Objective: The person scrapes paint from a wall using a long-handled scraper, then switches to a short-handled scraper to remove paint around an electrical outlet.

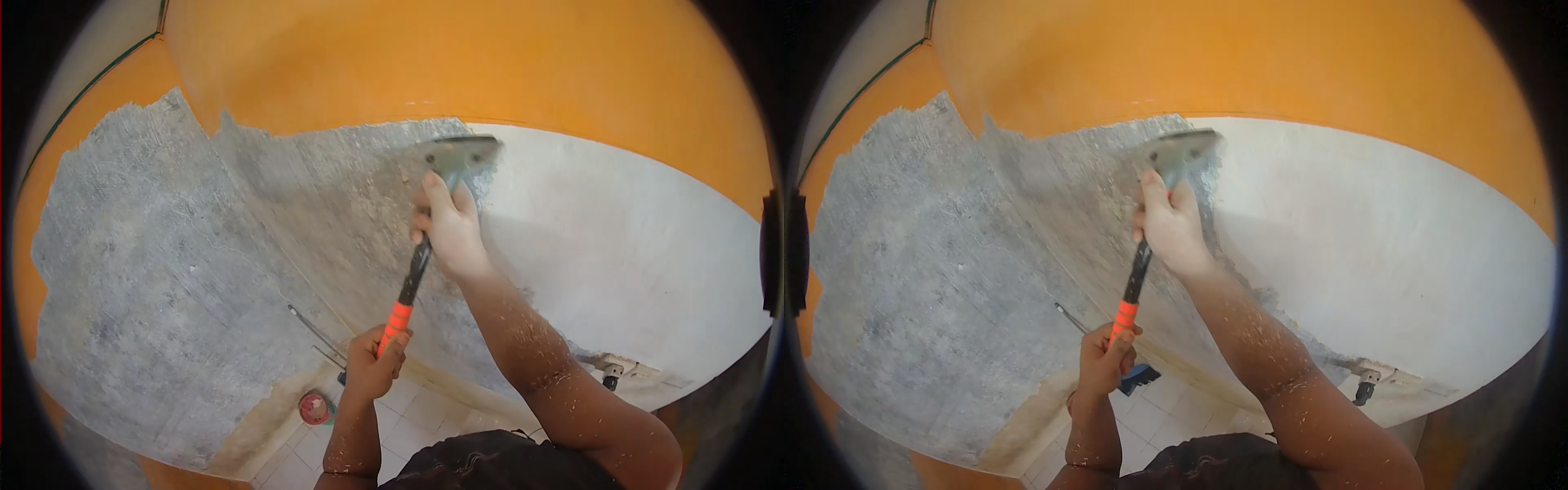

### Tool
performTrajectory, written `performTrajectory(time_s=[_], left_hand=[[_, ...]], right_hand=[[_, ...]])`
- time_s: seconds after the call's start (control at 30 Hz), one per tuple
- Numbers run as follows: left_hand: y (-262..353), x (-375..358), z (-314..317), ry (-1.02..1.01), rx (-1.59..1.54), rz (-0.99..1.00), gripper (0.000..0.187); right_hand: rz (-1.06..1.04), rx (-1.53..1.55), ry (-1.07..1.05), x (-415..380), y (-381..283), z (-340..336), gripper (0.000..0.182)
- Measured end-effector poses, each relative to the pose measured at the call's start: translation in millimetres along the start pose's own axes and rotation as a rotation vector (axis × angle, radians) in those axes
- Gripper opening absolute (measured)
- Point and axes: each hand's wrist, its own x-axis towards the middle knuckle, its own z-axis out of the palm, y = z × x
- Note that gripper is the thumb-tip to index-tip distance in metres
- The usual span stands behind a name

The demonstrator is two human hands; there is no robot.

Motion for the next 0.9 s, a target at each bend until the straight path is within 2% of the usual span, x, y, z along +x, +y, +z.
performTrajectory(time_s=[0.1, 0.17, 0.2, 0.27, 0.37, 0.43, 0.5, 0.57, 0.63, 0.67, 0.73, 0.77, 0.9], left_hand=[[-55, -26, 4, -0.035, 0.048, -0.021, 0.023], [-97, -51, 8, -0.058, 0.096, -0.045, 0.023], [-118, -66, 12, -0.085, 0.041, -0.115, 0.023], [-139, -92, 20, -0.144, -0.040, -0.240, 0.026], [-154, -111, 37, -0.149, -0.014, -0.358, 0.027], [-156, -106, 47, -0.172, 0.251, -0.300, 0.028], [-168, -95, 56, -0.164, 0.328, -0.284, 0.028], [-181, -86, 65, -0.166, 0.406, -0.268, 0.029], [-195, -79, 75, -0.360, 0.534, -0.338, 0.030], [-206, -80, 80, -0.377, 0.536, -0.346, 0.030], [-227, -85, 92, -0.442, 0.349, -0.404, 0.031], [-233, -89, 98, -0.447, 0.265, -0.498, 0.029], [-245, -89, 105, -0.539, 0.304, -0.569, 0.029]], right_hand=[[0.080, 0.057, -0.077, -43, 13, -45, 0.013], [0.228, 0.017, -0.188, -71, 29, -87, 0.012], [0.235, 0.018, -0.178, -85, 34, -101, 0.012], [0.417, -0.101, -0.156, -107, 40, -123, 0.013], [0.475, -0.130, -0.136, -130, 42, -141, 0.017], [0.458, -0.007, -0.078, -141, 51, -163, 0.018], [0.412, 0.204, 0.004, -152, 63, -182, 0.020], [0.361, 0.265, 0.080, -164, 69, -194, 0.022], [0.310, 0.273, 0.191, -177, 68, -198, 0.031], [0.308, 0.274, 0.210, -184, 72, -207, 0.031], [0.379, 0.543, 0.197, -196, 85, -225, 0.030], [0.398, 0.505, 0.236, -200, 88, -228, 0.029], [0.441, 0.321, 0.283, -204, 99, -229, 0.024]])
